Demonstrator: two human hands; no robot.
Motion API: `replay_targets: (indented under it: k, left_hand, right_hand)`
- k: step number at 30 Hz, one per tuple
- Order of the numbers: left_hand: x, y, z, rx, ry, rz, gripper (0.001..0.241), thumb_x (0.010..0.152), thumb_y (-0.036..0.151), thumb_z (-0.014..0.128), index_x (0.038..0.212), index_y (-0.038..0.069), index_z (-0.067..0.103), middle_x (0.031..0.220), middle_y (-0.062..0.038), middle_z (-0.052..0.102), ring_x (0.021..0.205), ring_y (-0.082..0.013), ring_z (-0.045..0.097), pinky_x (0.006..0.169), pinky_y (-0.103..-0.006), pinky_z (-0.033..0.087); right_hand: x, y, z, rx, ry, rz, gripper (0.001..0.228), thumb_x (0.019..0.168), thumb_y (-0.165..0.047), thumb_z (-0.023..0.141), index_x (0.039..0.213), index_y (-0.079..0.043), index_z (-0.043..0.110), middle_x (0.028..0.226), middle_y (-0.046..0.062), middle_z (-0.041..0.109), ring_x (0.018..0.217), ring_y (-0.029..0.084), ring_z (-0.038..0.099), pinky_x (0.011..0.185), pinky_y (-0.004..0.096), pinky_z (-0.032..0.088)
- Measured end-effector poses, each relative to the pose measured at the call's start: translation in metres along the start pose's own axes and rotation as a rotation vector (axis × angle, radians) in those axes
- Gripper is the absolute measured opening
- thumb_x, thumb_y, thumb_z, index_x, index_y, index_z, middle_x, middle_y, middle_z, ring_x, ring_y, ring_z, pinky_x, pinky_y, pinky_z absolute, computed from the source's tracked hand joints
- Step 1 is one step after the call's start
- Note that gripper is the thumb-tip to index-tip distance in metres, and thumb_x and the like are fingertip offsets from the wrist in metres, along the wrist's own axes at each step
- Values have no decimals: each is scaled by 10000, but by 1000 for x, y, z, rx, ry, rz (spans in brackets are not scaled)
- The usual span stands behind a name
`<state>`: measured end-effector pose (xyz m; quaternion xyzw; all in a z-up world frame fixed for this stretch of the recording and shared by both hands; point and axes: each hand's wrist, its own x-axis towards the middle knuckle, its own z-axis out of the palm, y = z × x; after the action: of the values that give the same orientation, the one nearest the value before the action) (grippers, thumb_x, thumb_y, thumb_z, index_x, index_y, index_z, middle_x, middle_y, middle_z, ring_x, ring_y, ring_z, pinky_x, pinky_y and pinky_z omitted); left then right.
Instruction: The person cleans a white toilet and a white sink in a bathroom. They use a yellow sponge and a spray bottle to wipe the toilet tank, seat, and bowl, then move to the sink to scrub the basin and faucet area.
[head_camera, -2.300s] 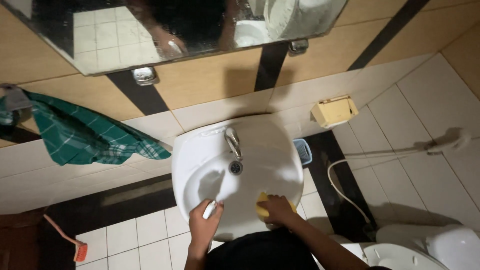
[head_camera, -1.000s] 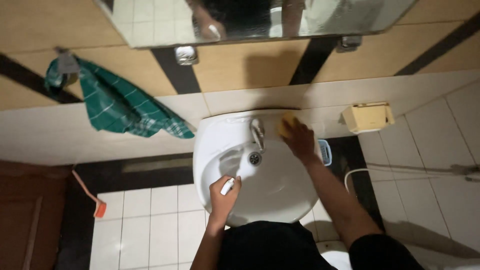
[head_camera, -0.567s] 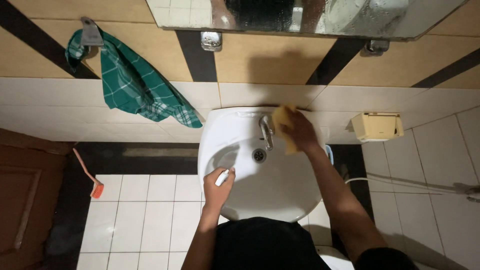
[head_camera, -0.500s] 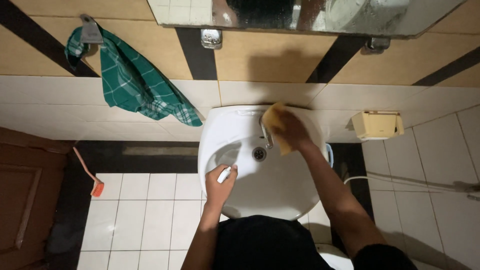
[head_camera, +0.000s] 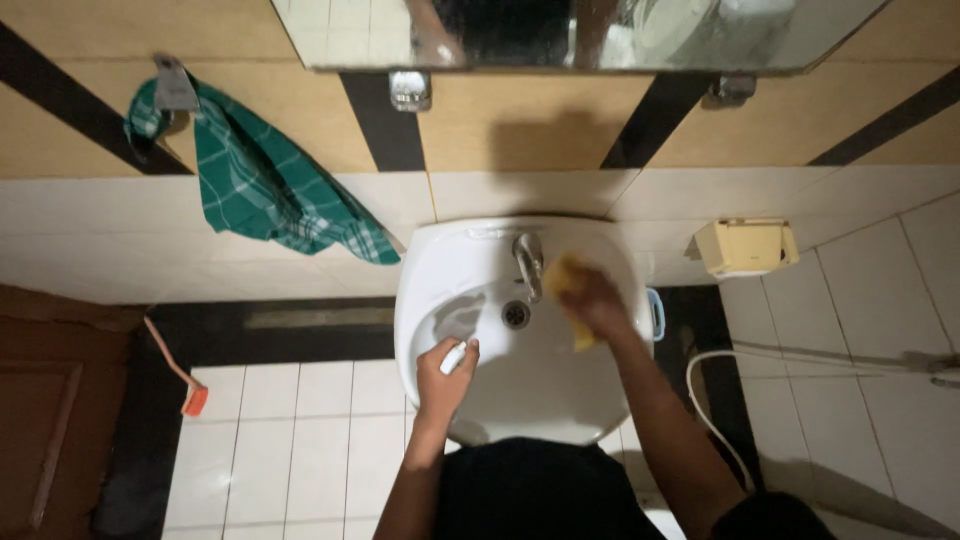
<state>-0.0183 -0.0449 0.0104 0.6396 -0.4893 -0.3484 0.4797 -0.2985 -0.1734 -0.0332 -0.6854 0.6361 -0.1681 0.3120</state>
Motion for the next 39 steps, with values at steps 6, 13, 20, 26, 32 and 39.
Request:
replay_targets:
  k: [6,13,20,26,32,39]
  left_hand:
    - [-1,9,3,-21,-51,-29,257,890,162,783,653,117,695,502,-2,579,516,-105,476,548,-296,407]
    - [-2,15,6,-46,-99,-36,251,901,168,772,665,113,703,505,-24,612,520,-101,495,556,-291,432]
    - [0,10,4,-38,-94,-18,224,894,120,777,683,92,710,527,-50,630,535,-122,523,562,-314,442]
    - [1,10,7,-39,-69,-19,265,880,165,785,638,143,681,478,-4,571,497,-109,486,542,-282,420]
    - [1,11,6,-53,-59,4,256,885,156,789,649,120,695,486,-28,590,513,-102,489,541,-292,422]
    - [-1,-7,-4,-28,12,35,270,876,150,772,630,144,660,468,-21,558,493,-96,499,529,-285,418]
  right_hand:
    - [26,7,42,-211,-147,82,703,940,-560,578,1592,-357,415,1632,138,401,1490,358,408,1181,529,360]
    - [41,5,59,-276,-55,50,664,891,-576,609,1481,-276,559,1594,63,477,1338,356,568,1027,588,497]
    - [-22,-61,13,-525,-229,-152,617,874,-455,648,1467,-306,569,1549,133,494,1251,409,615,939,588,535]
    - [-15,-27,67,-676,6,-637,438,840,-194,688,1274,-247,721,1409,171,593,1004,382,682,783,516,552]
    - [20,-73,105,-344,-65,93,476,1038,-388,566,1395,-75,581,1251,214,657,1163,364,657,875,490,605]
    - [-32,-50,70,-646,-245,-281,593,796,-485,731,1371,-364,647,1295,137,645,1161,369,655,911,565,541]
